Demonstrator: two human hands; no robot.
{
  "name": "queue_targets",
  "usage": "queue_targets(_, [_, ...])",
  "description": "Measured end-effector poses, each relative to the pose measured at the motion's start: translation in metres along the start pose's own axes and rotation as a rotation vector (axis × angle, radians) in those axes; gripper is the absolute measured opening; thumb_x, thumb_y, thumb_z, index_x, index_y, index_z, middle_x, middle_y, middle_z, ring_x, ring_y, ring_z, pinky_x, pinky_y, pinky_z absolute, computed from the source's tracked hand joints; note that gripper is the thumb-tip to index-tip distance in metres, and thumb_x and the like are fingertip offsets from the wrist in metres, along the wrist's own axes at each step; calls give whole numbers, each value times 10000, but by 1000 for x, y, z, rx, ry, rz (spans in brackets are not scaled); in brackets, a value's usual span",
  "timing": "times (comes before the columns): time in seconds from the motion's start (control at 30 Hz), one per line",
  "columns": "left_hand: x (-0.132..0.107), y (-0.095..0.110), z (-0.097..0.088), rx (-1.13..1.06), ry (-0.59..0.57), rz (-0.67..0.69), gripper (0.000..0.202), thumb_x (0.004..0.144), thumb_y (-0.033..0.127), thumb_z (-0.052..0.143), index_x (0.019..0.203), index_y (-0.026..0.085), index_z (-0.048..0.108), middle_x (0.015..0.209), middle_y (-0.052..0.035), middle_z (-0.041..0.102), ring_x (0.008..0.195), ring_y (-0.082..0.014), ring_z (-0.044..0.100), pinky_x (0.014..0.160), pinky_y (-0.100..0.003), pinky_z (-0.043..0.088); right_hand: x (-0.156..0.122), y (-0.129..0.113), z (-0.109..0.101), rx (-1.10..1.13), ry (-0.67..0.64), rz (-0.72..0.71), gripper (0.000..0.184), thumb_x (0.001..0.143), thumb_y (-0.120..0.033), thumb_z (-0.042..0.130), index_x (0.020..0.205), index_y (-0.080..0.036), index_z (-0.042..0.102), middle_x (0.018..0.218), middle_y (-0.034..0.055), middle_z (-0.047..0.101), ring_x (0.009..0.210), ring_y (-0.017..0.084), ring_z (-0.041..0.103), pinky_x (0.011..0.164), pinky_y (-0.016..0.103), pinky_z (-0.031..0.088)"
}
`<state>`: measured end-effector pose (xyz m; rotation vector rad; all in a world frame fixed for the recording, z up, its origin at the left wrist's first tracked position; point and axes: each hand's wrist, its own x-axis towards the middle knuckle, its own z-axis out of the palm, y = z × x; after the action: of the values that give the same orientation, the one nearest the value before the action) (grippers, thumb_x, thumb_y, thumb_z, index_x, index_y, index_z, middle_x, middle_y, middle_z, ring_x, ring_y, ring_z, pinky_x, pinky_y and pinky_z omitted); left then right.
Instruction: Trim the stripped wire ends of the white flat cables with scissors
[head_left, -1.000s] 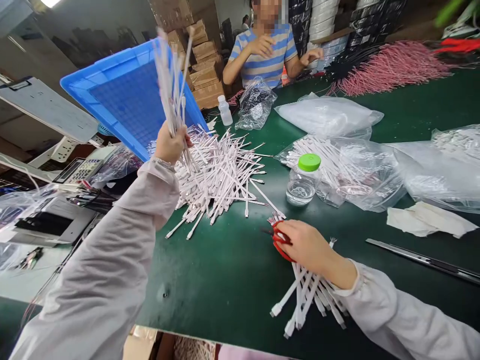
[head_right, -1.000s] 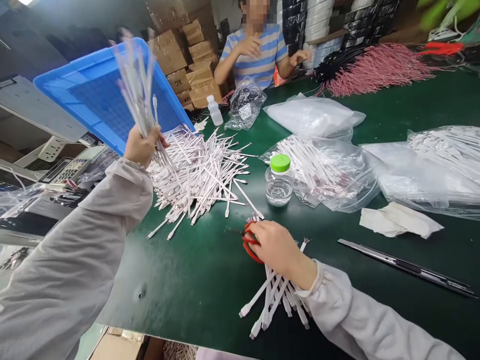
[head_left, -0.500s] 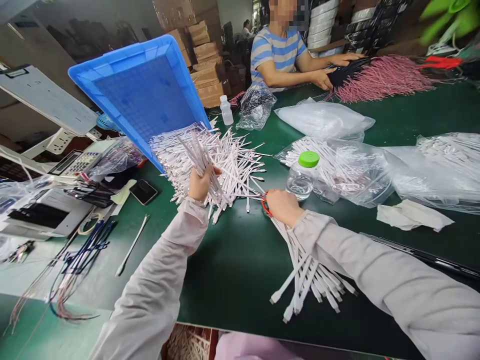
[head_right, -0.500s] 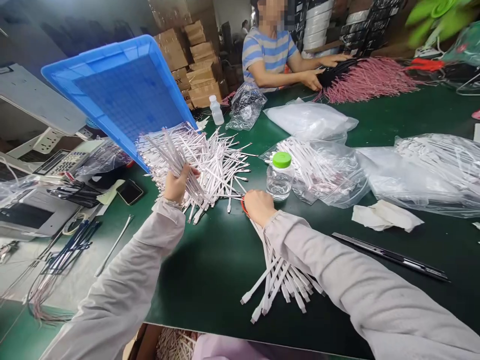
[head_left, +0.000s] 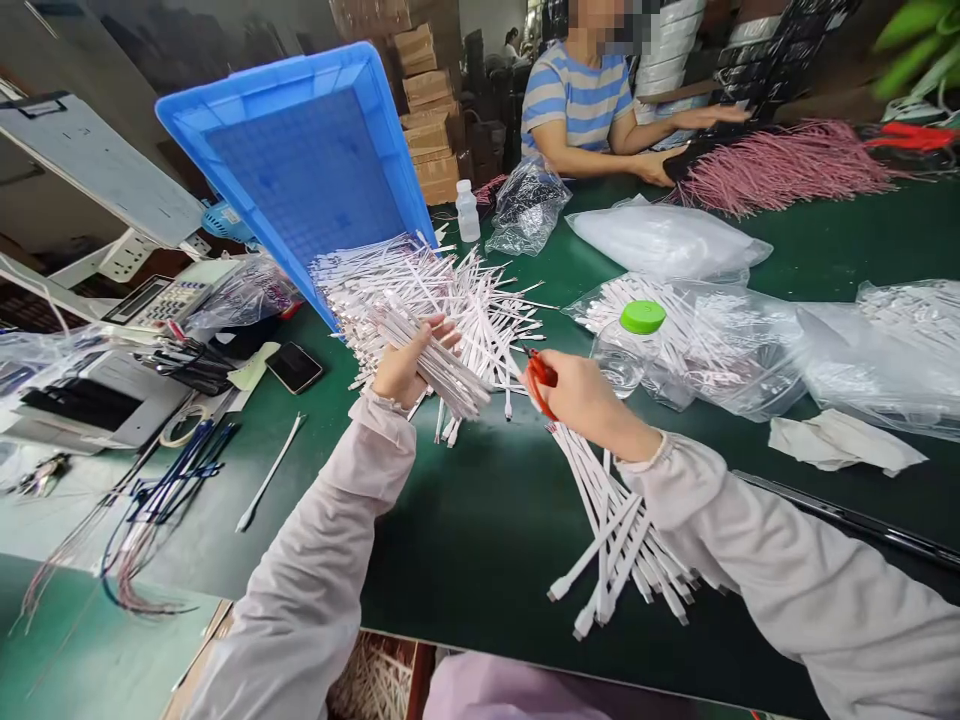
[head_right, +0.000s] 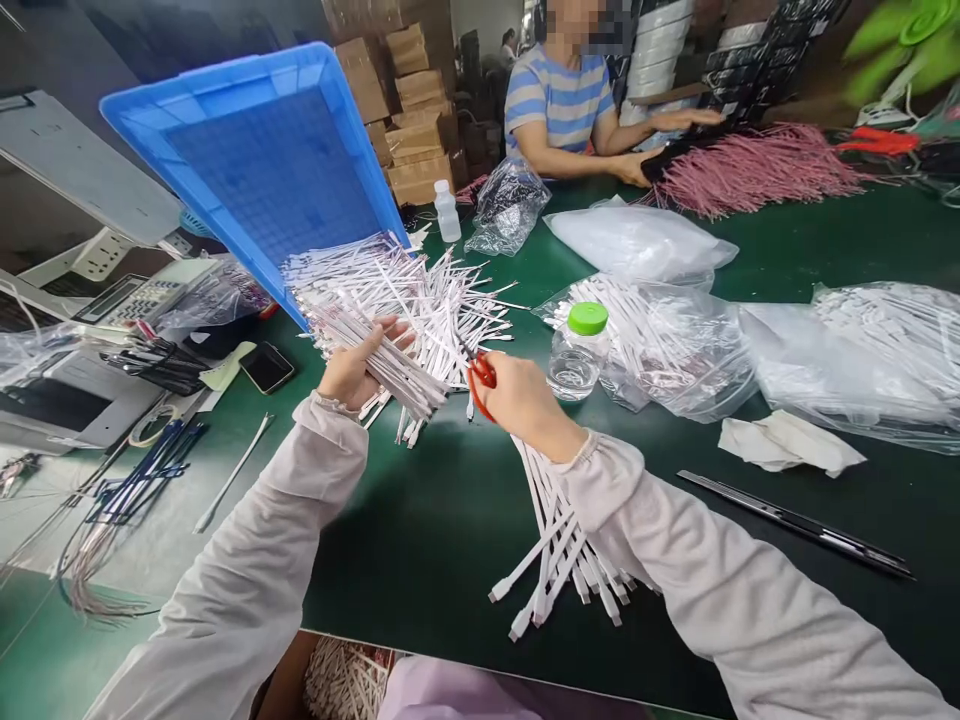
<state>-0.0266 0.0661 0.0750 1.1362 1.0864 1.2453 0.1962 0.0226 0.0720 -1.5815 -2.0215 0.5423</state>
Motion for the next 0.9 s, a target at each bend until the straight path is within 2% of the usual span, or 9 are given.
queue_targets(0.13, [-23,-9,18,-130,-98,-220,299,918,252,452,1185,156,546,1216,-127,627,1094,-228,632,946,-410,526,-9,-18,18,213,-75,-27,209,807,-235,509,612,-197,442,600,-2,564,531,111,430,554,245,316])
queue_targets(0.23, [-36,-23,24,-149,-127,-264,270,904,291,500,1119,153,587,957,-86,671,949,-203,664,934,-416,526,-14,-15,32,291,-124,5,249,792,-267,529,576,-195,428,550,-19,505,519,105,376,548,251,306])
queue_targets(0.33, [-43,-33,24,-252,-139,-335,192,871,281,569,994,145,628,689,-9,587,710,-146,639,889,-404,543,-8,-4,34,410,-5,38,295,798,-393,559,604,-184,486,561,-16,497,558,115,400,574,258,322])
queue_targets(0.43, [-49,-37,25,-349,-288,-459,173,838,227,618,966,119,659,634,5,560,605,-116,599,791,-367,571,10,0,28,594,64,62,369,771,-518,597,674,-166,539,600,-19,479,594,111,405,578,253,324])
queue_targets(0.53, [-54,-40,30,-392,-427,-548,226,810,196,651,1007,86,669,660,-20,598,605,-126,616,683,-326,583,25,-5,20,799,-140,56,453,684,-587,673,673,-160,525,594,-40,419,566,85,354,542,240,297])
queue_targets(0.63, [-59,-44,34,-418,-459,-588,259,798,172,667,1037,72,661,688,-39,629,616,-136,638,643,-307,583,31,-8,16,788,-243,72,500,582,-574,764,605,-163,480,552,-64,355,537,65,302,519,237,257])
queue_targets(0.8, [-62,-50,34,-418,-447,-624,287,771,116,685,1053,79,647,708,-39,651,648,-149,657,682,-331,580,42,0,10,759,-133,118,472,566,-520,806,594,-154,509,549,-62,370,539,69,327,529,249,270])
queue_targets(0.87, [-62,-54,33,-411,-456,-644,300,765,106,687,1062,84,645,714,-38,656,651,-151,660,694,-336,576,47,1,2,783,35,68,438,615,-501,787,602,-158,516,575,-47,410,557,83,376,555,260,327])
queue_targets(0.9, [-62,-57,32,-411,-460,-652,304,766,102,685,1066,84,643,714,-37,656,648,-150,661,693,-331,573,48,1,-4,768,174,18,410,656,-486,766,612,-163,518,588,-41,430,568,92,400,573,268,355])
